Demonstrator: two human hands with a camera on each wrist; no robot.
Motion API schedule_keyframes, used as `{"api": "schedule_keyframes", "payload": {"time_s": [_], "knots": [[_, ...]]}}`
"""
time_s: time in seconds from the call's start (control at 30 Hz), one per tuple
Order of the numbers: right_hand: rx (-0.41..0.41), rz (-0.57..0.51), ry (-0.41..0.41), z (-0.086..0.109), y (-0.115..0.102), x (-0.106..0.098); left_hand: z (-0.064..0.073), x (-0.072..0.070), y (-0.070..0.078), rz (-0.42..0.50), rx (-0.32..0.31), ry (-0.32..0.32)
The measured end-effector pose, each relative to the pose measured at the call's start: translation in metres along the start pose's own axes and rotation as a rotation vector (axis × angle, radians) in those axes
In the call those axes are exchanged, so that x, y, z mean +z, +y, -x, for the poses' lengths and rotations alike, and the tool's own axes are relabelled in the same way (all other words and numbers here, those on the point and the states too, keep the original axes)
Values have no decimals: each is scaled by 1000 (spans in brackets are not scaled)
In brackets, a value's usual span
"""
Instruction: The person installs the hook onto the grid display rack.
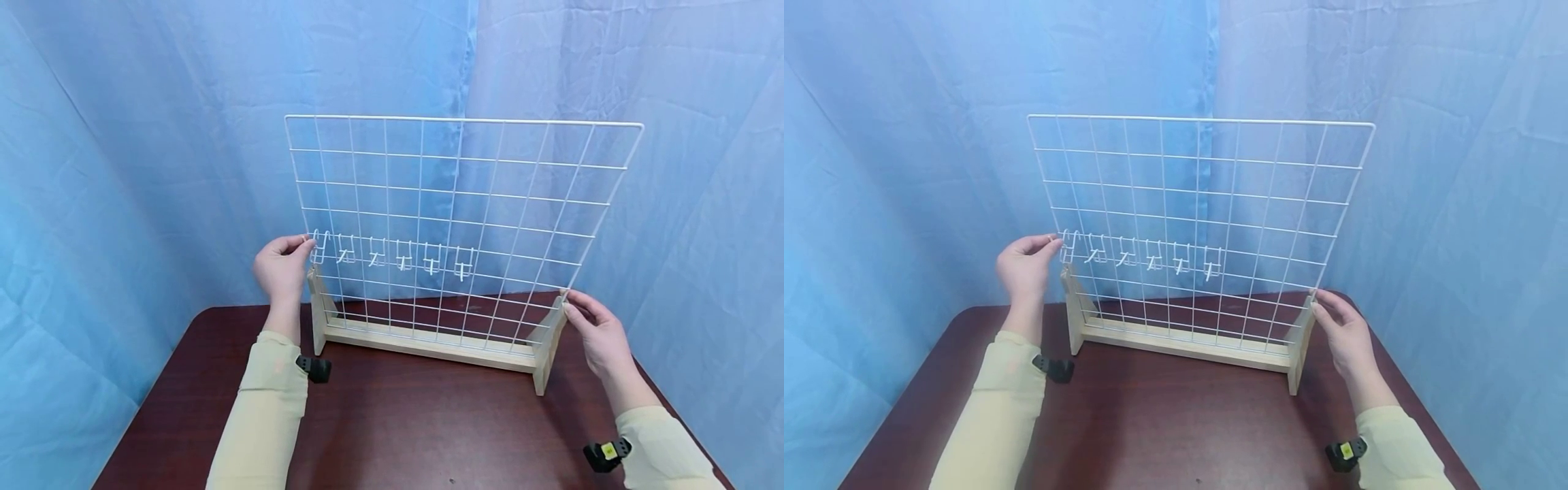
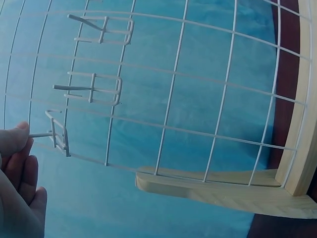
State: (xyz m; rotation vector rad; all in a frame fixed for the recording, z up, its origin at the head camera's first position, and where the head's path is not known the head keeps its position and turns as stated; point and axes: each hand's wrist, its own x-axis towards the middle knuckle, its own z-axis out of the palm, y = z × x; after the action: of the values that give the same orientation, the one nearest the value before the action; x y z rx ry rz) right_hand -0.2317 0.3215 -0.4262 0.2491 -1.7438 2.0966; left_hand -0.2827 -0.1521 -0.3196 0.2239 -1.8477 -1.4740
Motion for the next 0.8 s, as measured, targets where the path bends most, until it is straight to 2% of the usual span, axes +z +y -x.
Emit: {"api": "schedule_keyframes", "payload": {"time_s": [0.4,0.6,0.8], "knots": [[5,10,1,0,0,1,-9,9,2,70,-18,52],[12,12,5,0,0,0,-11,12,0,50,-41,52],[17,7,3,0,-1,0,-7,12,-10,62,-71,23]]}}
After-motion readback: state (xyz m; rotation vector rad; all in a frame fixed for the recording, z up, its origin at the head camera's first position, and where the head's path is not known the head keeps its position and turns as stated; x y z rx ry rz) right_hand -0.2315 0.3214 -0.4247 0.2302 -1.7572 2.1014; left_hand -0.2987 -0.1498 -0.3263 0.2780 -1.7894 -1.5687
